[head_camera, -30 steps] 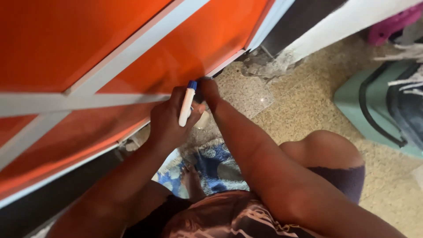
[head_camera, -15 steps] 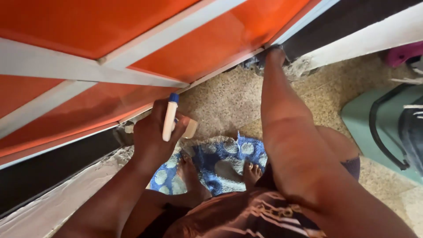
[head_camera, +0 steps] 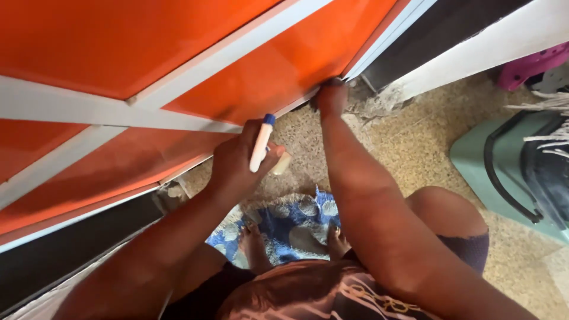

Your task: Cleaning an orange door using a cleaning spray and a cloth.

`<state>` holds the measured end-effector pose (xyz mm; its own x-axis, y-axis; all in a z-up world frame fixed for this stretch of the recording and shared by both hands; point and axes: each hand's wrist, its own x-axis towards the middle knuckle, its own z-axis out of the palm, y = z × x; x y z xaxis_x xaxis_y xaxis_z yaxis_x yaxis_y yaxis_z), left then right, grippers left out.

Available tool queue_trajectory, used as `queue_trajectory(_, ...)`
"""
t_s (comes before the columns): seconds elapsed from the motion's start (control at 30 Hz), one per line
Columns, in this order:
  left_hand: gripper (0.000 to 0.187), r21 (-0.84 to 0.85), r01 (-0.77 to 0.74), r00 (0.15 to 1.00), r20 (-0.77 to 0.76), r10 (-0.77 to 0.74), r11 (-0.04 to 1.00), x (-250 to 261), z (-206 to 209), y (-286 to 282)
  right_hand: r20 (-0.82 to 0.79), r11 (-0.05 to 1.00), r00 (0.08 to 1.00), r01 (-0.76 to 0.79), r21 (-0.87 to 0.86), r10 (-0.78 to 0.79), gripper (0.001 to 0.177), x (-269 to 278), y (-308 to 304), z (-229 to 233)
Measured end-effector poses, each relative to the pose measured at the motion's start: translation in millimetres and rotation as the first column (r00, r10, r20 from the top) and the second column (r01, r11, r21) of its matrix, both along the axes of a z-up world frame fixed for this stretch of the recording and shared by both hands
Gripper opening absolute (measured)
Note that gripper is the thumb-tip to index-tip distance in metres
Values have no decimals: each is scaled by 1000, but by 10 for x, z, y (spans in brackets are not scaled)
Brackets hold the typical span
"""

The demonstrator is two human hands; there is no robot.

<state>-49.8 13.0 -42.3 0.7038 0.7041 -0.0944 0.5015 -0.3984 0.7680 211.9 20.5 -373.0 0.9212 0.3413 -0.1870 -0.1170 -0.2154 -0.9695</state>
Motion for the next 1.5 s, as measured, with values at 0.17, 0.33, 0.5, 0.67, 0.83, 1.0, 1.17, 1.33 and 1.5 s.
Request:
queue_trajectory(0.17,55,90,22,998,-54,-17,996,28,-195,84,-225,809,936,-349,-473,272,35,-840,-101,631)
queue_trajectory(0.33,54,92,16,1000,0,-16,996,-209,-635,139,322,740,739,-339,-581,592,30,-1161,-163,-626)
queue_trajectory(0.5,57,223,-14,995,-90,35,975,-485,-700,135,315,913,899,-180,-365,304,37,-186,-117,-1863)
queue_trajectory(0.67,57,193,-105,994,10,105,976,-636,-737,80,306,936,940,-35,-351,150,45,-422,-44,-1027)
queue_trajectory(0.83,62,77,-140,986,-77,146,987,-673,-605,94,126,871,906,-339,-355,404,51,-1562,-30,-927)
queue_trajectory(1.0,65,109,-97,995,-14,100,989,-634,-646,74,-62,840,880,-468,-276,470,56,-1716,-81,-402)
queue_trajectory(1.17,57,64,18,995,-103,-11,998,-348,-478,151,-97,575,678,-682,-451,729,49,-1421,-107,-728)
queue_trajectory(1.33,56,51,47,999,2,-48,998,-19,-281,141,-186,861,859,-499,-99,476,29,-841,-163,-553)
queue_trajectory(1.5,55,32,169,986,-10,-169,985,279,-225,167,-695,964,703,51,261,151,16,-406,-170,83)
